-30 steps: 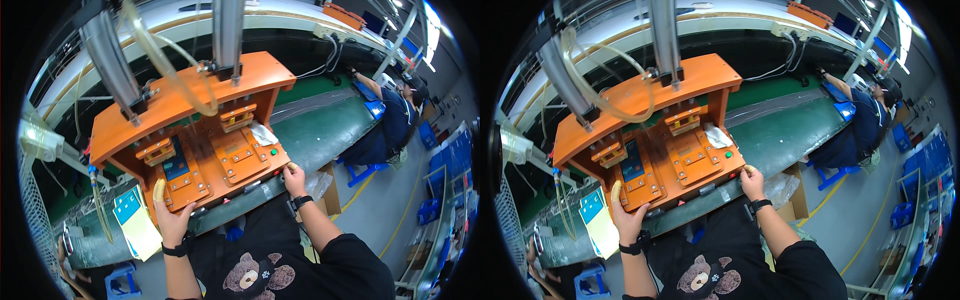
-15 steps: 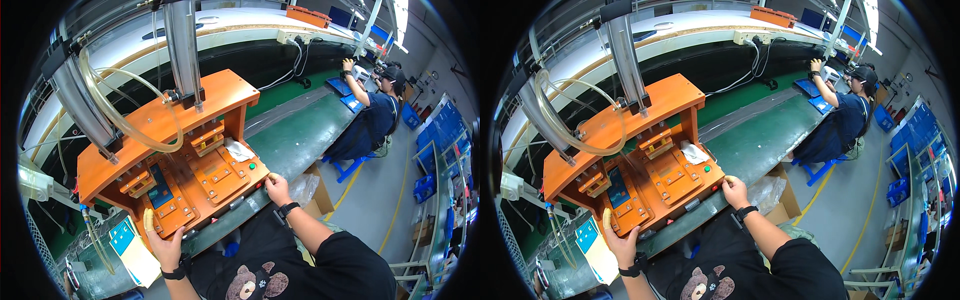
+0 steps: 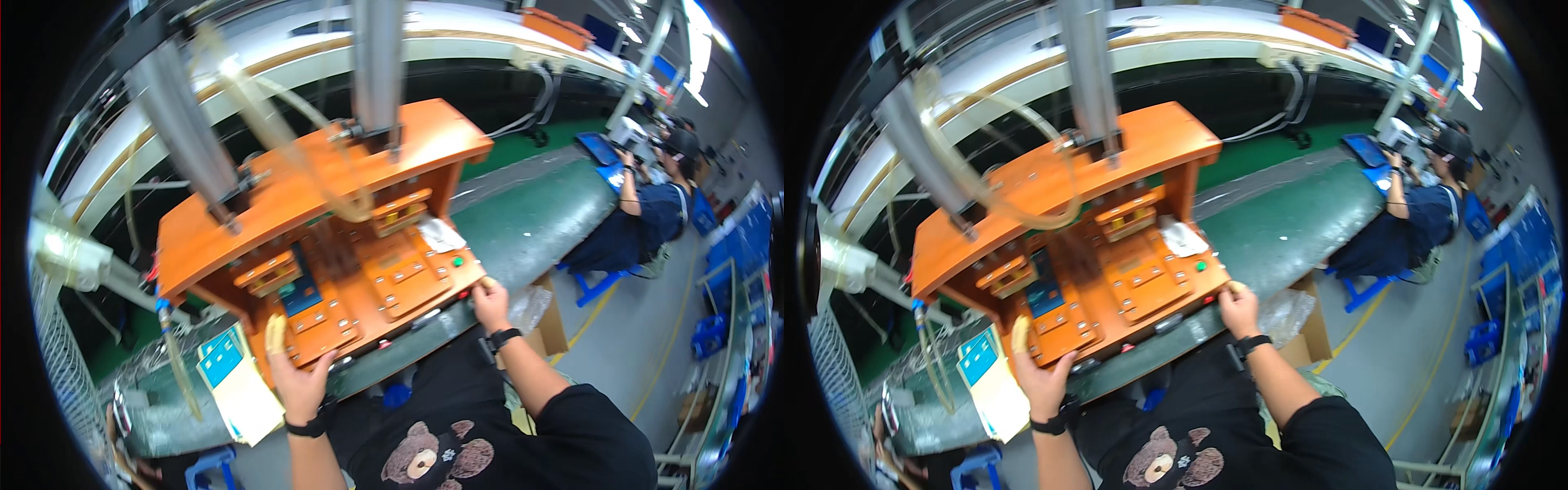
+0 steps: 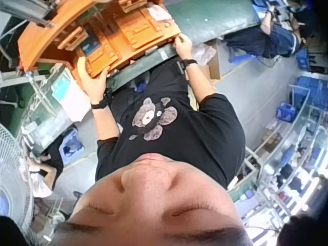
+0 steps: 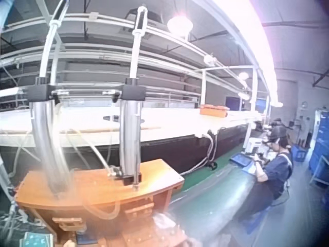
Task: The recorder is assembling electronic parts using a manual industrial press machine at a factory workstation.
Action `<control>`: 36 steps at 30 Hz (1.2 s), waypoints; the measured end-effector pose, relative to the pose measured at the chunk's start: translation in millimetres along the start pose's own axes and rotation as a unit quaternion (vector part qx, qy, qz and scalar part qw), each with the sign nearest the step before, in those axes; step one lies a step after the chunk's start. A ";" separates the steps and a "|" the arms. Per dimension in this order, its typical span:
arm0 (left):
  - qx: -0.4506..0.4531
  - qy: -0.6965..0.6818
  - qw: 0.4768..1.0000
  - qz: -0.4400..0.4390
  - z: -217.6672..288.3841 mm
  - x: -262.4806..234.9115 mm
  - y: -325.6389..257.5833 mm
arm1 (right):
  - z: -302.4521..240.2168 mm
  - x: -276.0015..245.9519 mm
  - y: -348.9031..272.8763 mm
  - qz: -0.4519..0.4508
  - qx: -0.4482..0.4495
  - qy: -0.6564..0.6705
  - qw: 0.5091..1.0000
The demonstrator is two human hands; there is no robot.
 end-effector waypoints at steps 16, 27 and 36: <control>-0.085 -0.329 0.936 -0.091 -20.6 -8.4 5.8 | 6.4 -2.2 3.2 0.005 0.007 0.035 0.999; -0.115 -0.361 0.923 -0.065 -25.9 -3.1 3.5 | -5.2 -2.0 1.7 -0.008 0.013 0.038 0.999; 0.046 -0.150 0.986 -0.048 -4.0 -73.9 -57.0 | -7.5 -19.4 20.3 -0.029 0.114 0.046 0.992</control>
Point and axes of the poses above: each hand's wrist, its own y-axis towards the middle knuckle, its own x-axis out of the palm, z = x × y, the point moved 1 cm from there along y, towards the middle knuckle, and after that the axes turned 12 degrees about y, right-handed, at the moved point
